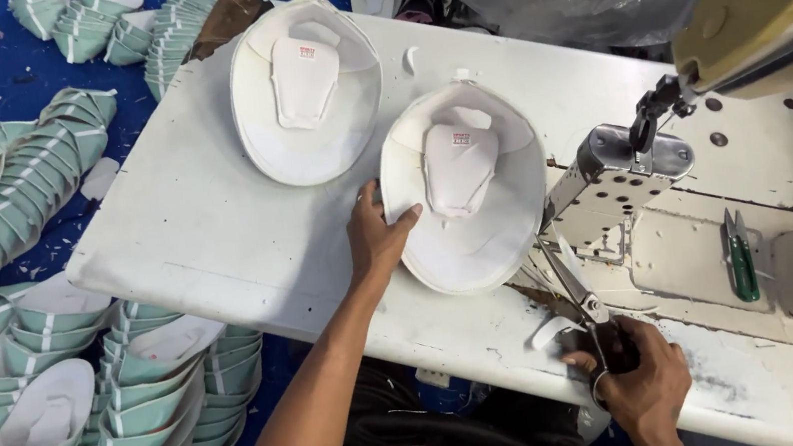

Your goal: The person sews the upper part of a shoe using a sewing machine, then trims excess threads with scissors. The process is repeated for multiple shoes, with the person handling each shoe individually and cutting threads after sewing.

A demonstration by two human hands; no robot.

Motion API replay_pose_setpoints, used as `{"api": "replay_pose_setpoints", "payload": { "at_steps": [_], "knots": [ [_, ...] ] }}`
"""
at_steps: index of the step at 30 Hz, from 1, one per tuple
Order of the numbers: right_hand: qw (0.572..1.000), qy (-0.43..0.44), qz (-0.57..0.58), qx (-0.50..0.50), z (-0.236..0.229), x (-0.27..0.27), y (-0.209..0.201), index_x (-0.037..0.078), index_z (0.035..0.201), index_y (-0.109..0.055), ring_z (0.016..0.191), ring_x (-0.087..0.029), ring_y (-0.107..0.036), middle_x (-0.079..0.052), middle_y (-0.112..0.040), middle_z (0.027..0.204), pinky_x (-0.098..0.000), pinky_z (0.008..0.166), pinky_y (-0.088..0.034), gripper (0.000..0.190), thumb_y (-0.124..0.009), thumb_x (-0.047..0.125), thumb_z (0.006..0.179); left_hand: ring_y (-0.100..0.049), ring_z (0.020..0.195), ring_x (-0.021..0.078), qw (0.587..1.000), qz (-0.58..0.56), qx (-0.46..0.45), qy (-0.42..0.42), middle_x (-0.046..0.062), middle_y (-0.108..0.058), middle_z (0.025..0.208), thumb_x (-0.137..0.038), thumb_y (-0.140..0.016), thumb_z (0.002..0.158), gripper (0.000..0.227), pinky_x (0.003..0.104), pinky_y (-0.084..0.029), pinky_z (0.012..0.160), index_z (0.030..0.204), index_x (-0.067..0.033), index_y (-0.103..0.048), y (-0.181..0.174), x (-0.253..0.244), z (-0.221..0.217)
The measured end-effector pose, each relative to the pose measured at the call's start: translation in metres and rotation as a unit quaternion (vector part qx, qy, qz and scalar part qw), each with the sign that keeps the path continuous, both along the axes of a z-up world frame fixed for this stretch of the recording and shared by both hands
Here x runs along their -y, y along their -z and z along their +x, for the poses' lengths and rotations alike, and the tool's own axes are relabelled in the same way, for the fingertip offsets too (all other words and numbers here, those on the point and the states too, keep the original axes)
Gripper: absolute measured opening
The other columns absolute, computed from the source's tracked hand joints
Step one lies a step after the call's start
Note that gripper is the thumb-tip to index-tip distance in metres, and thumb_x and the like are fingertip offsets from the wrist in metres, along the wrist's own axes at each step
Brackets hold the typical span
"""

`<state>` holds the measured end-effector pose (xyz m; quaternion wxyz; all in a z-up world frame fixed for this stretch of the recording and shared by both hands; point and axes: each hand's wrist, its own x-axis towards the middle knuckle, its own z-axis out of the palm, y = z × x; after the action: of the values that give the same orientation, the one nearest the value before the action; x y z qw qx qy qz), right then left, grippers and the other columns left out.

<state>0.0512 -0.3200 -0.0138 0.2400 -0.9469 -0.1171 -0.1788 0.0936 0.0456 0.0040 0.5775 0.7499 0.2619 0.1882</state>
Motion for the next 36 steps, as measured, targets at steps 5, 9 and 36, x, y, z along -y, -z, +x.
{"api": "replay_pose_setpoints", "payload": {
  "at_steps": [5,9,36],
  "knots": [
    [1.0,0.017,-0.005,-0.012,0.0,0.0,0.002,0.007,0.109,-0.071,0.075,-0.03,-0.063,-0.006,-0.071,0.086,-0.0397,0.075,-0.045,0.073,-0.095,0.045,0.052,-0.072,0.102,0.0248,0.989,-0.147,-0.032,0.013,0.019,-0.072,0.116,-0.007,-0.073,0.082,0.048,0.038,-0.058,0.088,0.126,0.0008,-0.056,-0.002,-0.003,0.002],
    [1.0,0.007,0.003,-0.002,0.0,-0.001,0.004,0.007,0.108,-0.069,0.076,-0.027,-0.065,-0.006,-0.071,0.087,-0.04,0.077,-0.046,0.076,-0.095,0.049,0.05,-0.068,0.102,0.0251,0.967,-0.249,0.058,0.011,0.018,-0.066,0.114,0.001,-0.065,0.083,0.045,0.039,-0.057,0.088,0.125,-0.0027,-0.051,-0.016,-0.001,-0.006],
    [0.999,-0.014,-0.028,-0.042,0.017,0.009,0.02,0.005,0.109,-0.071,0.079,-0.021,-0.075,-0.007,-0.075,0.085,-0.0382,0.076,-0.051,0.086,-0.098,0.057,0.045,-0.064,0.095,0.0195,0.943,-0.197,0.267,0.011,0.013,-0.068,0.111,-0.011,-0.066,0.092,0.039,0.034,-0.052,0.076,0.128,-0.0069,-0.052,-0.07,-0.02,0.118]
  ]
}}
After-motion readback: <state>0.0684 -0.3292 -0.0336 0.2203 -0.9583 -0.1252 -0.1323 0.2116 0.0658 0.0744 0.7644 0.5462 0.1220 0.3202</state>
